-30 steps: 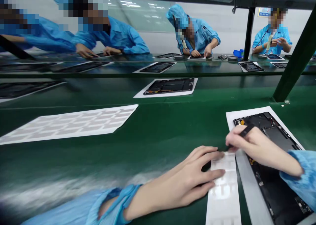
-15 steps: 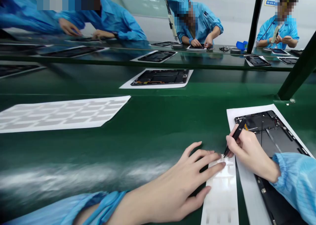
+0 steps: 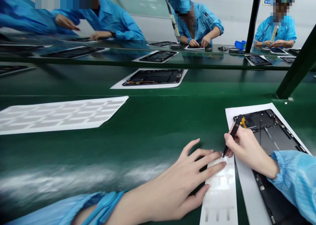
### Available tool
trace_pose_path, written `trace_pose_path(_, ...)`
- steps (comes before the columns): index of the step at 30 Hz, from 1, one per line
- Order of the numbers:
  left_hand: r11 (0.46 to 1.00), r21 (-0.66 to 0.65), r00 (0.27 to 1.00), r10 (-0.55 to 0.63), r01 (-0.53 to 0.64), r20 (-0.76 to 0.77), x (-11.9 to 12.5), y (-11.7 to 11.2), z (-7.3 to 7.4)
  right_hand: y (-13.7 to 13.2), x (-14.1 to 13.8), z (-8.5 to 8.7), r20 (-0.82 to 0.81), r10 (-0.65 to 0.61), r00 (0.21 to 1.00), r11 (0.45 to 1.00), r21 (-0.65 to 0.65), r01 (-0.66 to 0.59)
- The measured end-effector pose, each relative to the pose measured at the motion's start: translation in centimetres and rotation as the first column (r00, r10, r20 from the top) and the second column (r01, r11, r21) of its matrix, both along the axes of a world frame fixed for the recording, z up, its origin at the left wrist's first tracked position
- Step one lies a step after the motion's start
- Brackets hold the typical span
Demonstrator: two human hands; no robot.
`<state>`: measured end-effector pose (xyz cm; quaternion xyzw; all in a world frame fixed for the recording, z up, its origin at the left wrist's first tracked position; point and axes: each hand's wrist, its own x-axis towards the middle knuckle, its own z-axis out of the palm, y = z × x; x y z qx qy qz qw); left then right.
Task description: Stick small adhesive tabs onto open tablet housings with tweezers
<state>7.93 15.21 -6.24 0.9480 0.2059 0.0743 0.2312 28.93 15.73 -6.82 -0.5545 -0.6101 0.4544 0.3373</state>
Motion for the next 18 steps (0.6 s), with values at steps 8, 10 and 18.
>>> trace_pose_path(8,1.000,0.029,1.000,-0.012,0.012,-0.006,0.1,0.1,0.1,0.1,-0.2,-0.1,-0.098,-0.003,0.995,1.000,-0.006,0.002)
trace_pose_path(10,0.999,0.035,1.000,-0.010,0.010,-0.003,0.0,0.3,0.0,0.0,-0.1,0.9,-0.142,-0.030,0.989,0.999,0.005,0.031)
trace_pose_path(18,0.984,0.176,0.946,-0.093,0.039,0.311,0.6,-0.7,0.2,-7.0,4.9,5.3,-0.127,-0.300,0.945,0.946,0.087,0.312)
